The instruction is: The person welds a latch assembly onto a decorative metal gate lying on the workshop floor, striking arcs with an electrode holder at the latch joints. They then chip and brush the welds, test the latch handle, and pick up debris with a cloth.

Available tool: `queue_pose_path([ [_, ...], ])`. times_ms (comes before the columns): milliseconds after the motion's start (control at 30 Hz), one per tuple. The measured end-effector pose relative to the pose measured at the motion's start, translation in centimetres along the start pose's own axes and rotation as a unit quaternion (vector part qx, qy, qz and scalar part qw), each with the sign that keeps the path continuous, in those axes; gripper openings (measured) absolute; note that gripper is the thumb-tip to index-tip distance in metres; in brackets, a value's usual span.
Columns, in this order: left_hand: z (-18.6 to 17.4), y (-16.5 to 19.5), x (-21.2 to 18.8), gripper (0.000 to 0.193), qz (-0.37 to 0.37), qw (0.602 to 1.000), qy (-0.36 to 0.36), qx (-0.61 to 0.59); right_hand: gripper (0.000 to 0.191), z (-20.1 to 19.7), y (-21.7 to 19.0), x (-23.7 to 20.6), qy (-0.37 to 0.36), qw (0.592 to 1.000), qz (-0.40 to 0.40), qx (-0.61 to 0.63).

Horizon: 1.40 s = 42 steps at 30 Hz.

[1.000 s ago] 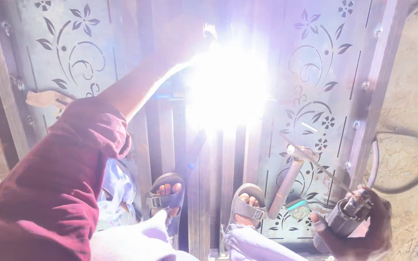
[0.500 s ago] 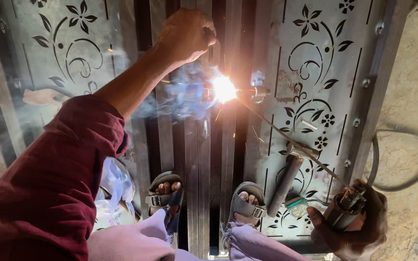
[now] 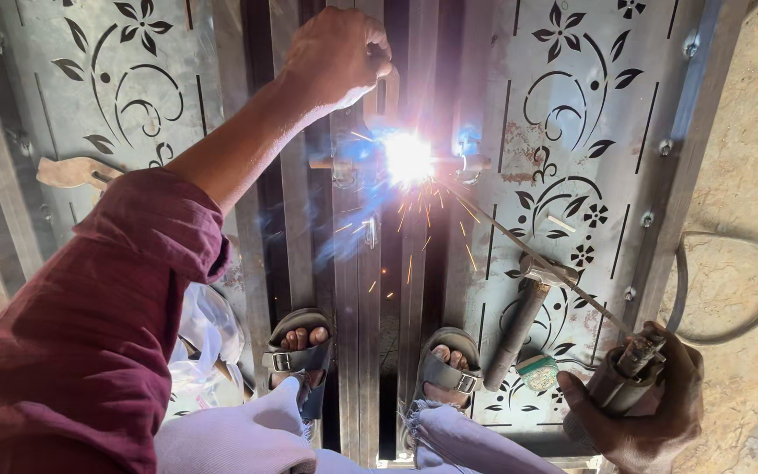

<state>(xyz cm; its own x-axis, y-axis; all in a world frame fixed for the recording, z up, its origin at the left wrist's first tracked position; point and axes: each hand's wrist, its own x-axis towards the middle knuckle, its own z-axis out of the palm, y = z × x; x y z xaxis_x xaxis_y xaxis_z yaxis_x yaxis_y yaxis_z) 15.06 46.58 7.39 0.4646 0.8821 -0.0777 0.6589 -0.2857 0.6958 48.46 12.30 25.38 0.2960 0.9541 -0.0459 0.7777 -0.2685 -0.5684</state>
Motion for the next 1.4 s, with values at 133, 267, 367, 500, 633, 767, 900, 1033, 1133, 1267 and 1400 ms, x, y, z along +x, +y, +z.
queue_pose_path([
  [133, -0.1, 0.3, -0.1, 0.007, 0.004, 1.0, 0.006, -0.002, 0.1, 0.1, -0.1, 0.0, 0.005, 0.999, 0.009, -0.033],
  [267, -0.4, 0.5, -0.3, 0.009, 0.015, 1.0, 0.008, -0.002, 0.101, -0.1, 0.1, 0.0, -0.005, 1.0, 0.014, -0.019],
  [367, -0.6, 0.6, -0.2, 0.012, -0.043, 0.998, -0.024, 0.03, 0.098, -0.2, 0.3, 0.1, -0.006, 0.999, -0.023, -0.032],
  [500, -0.5, 0.5, -0.1, 0.016, -0.048, 0.999, -0.017, 0.02, 0.1, -0.1, 0.4, 0.0, -0.008, 0.999, 0.013, -0.038],
  [633, -0.2, 0.0, 0.0, 0.021, -0.02, 1.0, 0.0, 0.018, 0.099, -0.1, 0.2, -0.1, -0.003, 1.0, 0.015, -0.005],
  [767, 0.3, -0.7, 0.1, 0.022, 0.032, 0.998, 0.036, 0.027, 0.098, 0.3, 0.6, -0.2, 0.004, 0.995, 0.046, 0.087],
  [900, 0.8, -1.0, 0.0, 0.011, -0.033, 0.999, 0.0, -0.021, 0.099, 0.5, 2.8, -1.3, 0.018, 0.999, -0.001, 0.038],
  [1033, 0.7, -0.8, -0.1, 0.007, -0.039, 0.999, -0.007, -0.036, 0.067, -2.4, 7.5, -3.0, 0.047, 0.998, 0.014, -0.039],
  [1133, 0.4, -0.3, -0.2, 0.008, 0.008, 1.0, 0.012, 0.002, 0.037, -4.2, 12.4, -2.6, 0.113, 0.92, -0.038, -0.373],
  [1267, 0.1, 0.4, 0.0, 0.009, -0.043, 0.998, -0.029, 0.028, 0.032, -6.3, 17.6, -2.3, 0.081, 0.951, 0.14, -0.265],
  [1400, -0.8, 0.8, -0.3, 0.006, -0.013, 0.999, -0.039, 0.018, 0.048, -6.2, 22.1, -2.4, 0.134, 0.928, 0.297, -0.178],
])
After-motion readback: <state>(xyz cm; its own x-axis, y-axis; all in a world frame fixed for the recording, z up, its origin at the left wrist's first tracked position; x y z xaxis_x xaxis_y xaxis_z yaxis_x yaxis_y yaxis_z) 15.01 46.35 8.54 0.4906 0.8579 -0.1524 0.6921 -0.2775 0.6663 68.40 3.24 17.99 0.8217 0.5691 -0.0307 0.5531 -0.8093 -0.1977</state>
